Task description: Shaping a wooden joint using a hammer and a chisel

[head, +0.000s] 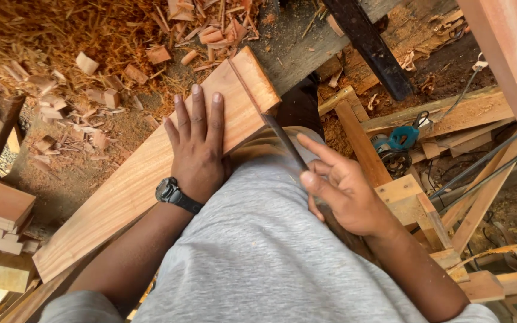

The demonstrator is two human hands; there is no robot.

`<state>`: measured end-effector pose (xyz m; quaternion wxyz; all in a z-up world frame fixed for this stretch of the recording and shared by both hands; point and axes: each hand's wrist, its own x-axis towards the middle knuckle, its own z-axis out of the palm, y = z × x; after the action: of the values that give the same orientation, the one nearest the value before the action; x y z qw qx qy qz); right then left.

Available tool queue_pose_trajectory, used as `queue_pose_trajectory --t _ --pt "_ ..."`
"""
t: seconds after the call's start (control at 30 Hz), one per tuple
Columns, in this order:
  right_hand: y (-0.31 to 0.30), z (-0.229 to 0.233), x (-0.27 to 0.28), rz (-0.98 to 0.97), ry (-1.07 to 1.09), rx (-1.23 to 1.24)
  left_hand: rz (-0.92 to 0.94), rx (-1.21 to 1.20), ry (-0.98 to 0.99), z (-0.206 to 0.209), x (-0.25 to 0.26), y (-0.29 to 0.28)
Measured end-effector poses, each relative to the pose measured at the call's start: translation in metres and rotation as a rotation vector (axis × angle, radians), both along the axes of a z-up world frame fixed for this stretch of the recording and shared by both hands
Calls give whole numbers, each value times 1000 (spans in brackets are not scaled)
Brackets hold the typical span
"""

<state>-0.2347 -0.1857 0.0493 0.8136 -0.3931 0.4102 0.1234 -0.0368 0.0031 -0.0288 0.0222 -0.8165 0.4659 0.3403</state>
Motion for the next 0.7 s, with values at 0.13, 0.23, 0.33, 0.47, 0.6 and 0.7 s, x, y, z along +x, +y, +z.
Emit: queue_pose_trajectory --t 0.13,0.23,0.33,0.47,0.6,0.7 --pt "-22 17 -16 -280 113 -206 75 6 146 11 13 -5" --pt "-40 32 -22 -214 53 -367 89 -4 266 23 32 -11" --pt "-51 31 -18 -95 -24 -498 120 -49 324 37 70 -19" --pt "-61 17 -26 -154 -137 -563 253 30 130 -2 115 0" --pt "-74 19 -24 -90 -178 -588 389 -106 129 23 147 -14" --pt "-82 28 -23 -69 -34 -558 403 -12 265 38 151 -25"
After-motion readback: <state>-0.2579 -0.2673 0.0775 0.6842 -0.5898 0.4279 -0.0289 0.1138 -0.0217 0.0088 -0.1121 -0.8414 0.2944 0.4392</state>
